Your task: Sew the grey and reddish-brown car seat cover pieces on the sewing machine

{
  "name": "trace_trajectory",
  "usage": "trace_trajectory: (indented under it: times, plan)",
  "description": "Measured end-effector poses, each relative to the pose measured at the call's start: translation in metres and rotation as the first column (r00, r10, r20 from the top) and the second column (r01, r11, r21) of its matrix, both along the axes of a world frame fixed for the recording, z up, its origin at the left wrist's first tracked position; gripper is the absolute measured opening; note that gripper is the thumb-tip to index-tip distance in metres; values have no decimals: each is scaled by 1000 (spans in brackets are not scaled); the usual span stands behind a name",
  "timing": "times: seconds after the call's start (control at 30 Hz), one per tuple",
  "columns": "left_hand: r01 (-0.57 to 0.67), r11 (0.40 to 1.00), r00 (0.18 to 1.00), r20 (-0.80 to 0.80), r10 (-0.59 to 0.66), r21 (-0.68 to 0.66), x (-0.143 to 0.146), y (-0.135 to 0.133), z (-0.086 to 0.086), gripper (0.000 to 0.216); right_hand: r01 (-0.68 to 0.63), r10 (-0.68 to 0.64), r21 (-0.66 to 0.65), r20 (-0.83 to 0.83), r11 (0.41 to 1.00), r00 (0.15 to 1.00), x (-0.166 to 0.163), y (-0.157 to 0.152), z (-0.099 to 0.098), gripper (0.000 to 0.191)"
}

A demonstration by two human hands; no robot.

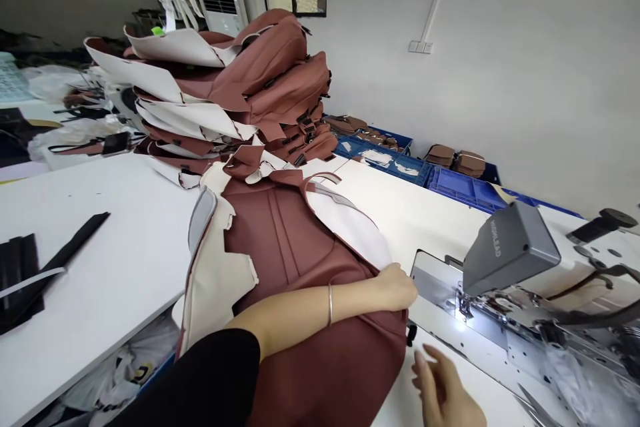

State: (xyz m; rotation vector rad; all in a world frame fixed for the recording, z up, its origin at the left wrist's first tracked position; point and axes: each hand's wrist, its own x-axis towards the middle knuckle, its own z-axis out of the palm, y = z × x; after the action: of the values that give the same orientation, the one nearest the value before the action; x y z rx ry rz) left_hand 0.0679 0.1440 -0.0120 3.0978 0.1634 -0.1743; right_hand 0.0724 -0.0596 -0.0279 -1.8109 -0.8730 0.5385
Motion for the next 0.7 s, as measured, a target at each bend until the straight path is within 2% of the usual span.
trace_trajectory:
  times: [0.03,0.07,0.1,0.13,0.23,0.3,0.37,0.47,0.53,0.63,0.7]
  plan:
    - [0,1000,1000,6,0,-2,0,-1,-1,14,92,-82,-147,71,985,994,11,8,3,37]
    - [0,1000,1000,12,0,-4,0,-1,-1,14,100,-89,-210,60,973,994,20,16,4,41]
    - [0,1000,1000,20,0,-5,0,-2,-2,13,63,-71,-242,-28,968,997,25,24,5,43]
    - [2,1000,1000,27,-1,-6,-1,-2,-3,13,-3,-34,-248,-145,969,989,28,31,4,44]
    - [10,1000,999,52,-9,-14,-4,-3,-3,11,-171,90,-144,-444,975,892,33,40,-2,47]
    - [16,1000,998,69,-15,-22,-7,-2,-1,9,-201,121,-105,-512,974,850,37,37,-6,48]
    - [25,999,996,86,-22,-35,-9,-2,2,7,-285,200,-87,-524,954,828,42,31,-9,45]
    - [41,997,994,108,-34,-61,-12,-1,8,6,-453,406,-126,-284,882,869,50,27,-10,41]
    - [47,996,992,116,-38,-76,-13,-1,11,6,-490,483,-153,-86,858,872,53,30,-10,40]
    - [56,994,993,110,-45,-96,-13,0,14,7,-469,489,-153,151,870,859,55,37,-8,40]
    - [60,993,994,98,-50,-103,-13,0,15,6,-434,456,-144,343,889,821,57,40,-7,43]
